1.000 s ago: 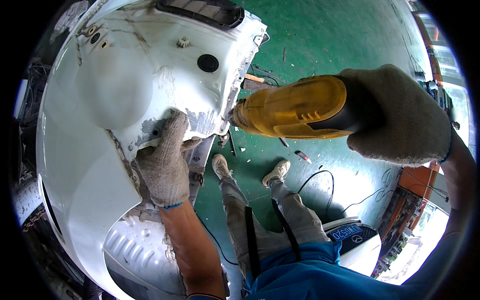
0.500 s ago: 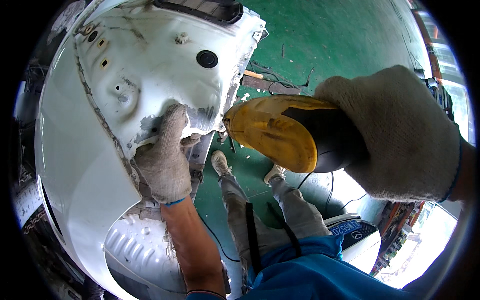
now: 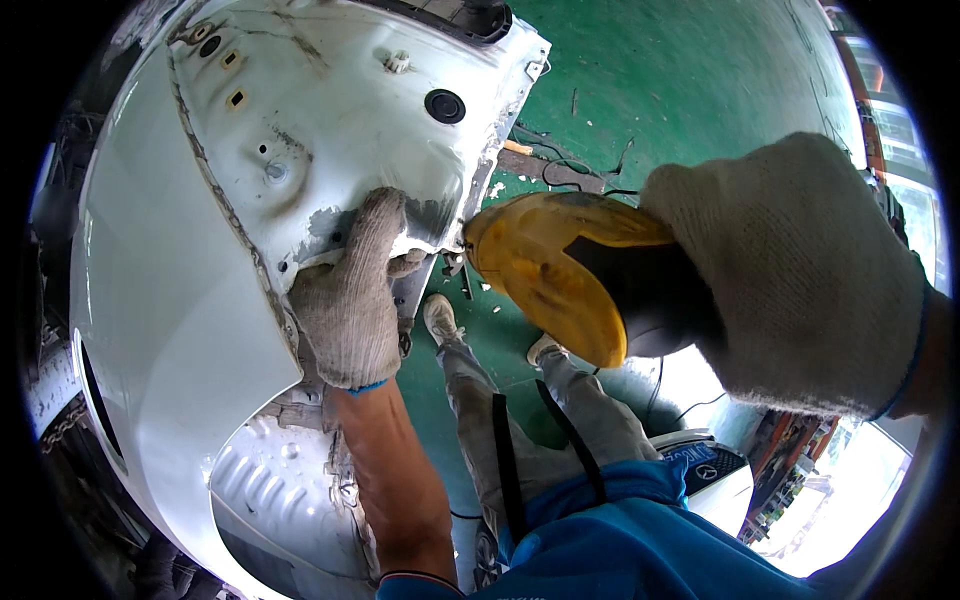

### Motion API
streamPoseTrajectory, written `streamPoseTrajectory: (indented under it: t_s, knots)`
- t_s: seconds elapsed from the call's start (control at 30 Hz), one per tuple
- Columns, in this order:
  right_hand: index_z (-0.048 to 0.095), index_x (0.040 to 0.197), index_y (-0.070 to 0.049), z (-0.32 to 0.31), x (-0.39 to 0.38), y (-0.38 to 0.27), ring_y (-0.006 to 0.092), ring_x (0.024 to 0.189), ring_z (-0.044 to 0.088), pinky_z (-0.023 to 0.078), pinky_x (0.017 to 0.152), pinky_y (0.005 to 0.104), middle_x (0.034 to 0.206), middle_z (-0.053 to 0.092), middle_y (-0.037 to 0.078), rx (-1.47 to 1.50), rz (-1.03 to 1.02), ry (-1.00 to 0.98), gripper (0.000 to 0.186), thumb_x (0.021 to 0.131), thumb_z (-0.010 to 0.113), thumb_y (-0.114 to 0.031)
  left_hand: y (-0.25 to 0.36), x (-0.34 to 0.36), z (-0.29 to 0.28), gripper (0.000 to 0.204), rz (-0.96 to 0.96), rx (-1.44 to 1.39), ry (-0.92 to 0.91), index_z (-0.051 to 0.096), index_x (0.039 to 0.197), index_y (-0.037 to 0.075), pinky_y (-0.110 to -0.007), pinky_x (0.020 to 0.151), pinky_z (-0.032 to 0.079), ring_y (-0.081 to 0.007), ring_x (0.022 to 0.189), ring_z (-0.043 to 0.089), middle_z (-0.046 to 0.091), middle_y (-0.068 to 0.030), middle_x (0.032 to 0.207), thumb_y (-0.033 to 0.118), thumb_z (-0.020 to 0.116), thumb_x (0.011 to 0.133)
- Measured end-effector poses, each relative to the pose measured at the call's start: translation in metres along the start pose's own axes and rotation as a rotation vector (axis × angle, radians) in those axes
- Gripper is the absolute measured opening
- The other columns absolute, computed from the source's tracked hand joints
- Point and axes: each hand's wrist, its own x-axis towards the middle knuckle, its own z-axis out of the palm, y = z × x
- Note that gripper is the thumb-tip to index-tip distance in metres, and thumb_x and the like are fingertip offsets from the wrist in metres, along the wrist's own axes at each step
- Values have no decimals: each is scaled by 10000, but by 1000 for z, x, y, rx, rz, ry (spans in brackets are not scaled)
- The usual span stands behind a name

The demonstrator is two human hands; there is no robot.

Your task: The person uses a hammer and chisel to remove old adhesive and fasteners from the back of a white car bumper. They also use a yellow heat gun to soften the material and a scraper to clean the surface.

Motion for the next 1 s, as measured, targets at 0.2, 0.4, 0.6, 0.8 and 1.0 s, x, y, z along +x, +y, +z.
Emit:
streamPoseTrajectory:
  t_s: [0.2, 0.4, 0.6, 0.8, 1.0]
  knots:
    - [691, 1013, 17, 3, 0, -4, 265, 714, 768, 644, 710, 341, 806, 742, 158, -35, -25, 32, 404, 849, 837, -322, 1, 0, 6, 279, -24, -19, -17, 776, 1046, -36, -289, 648, 632, -172, 893, 733, 752, -111, 1068, 188, 811, 884]
    - [687, 1009, 16, 15, 13, 8, 267, 689, 761, 641, 701, 343, 783, 735, 152, -42, -128, 56, 425, 860, 816, -361, -11, -4, -12, 280, 18, 0, 54, 772, 1040, -57, -290, 633, 637, -168, 888, 743, 763, -123, 1061, 174, 807, 884]
    - [693, 1038, 14, 5, 1, 6, 266, 683, 760, 630, 699, 357, 803, 748, 166, -28, -69, 48, 385, 790, 855, -232, -7, 2, -7, 225, 68, 124, -56, 791, 1038, -26, -292, 619, 638, -170, 838, 744, 763, -137, 1071, 162, 768, 915]
    - [678, 1017, 5, -2, -7, 5, 245, 697, 761, 631, 686, 332, 787, 739, 143, -72, -38, 68, 399, 857, 848, -319, -22, 2, -1, 306, 345, 330, -127, 732, 1249, 215, -347, 682, 633, -214, 821, 772, 778, -110, 1035, 129, 697, 958]
    - [683, 1052, 4, -2, 17, 1, 256, 723, 760, 628, 702, 338, 833, 747, 150, 75, -144, 101, 395, 787, 886, -207, -14, 3, -1, 357, 104, 91, -56, 734, 1272, 204, -322, 707, 643, -194, 902, 771, 753, -138, 1167, 104, 750, 929]
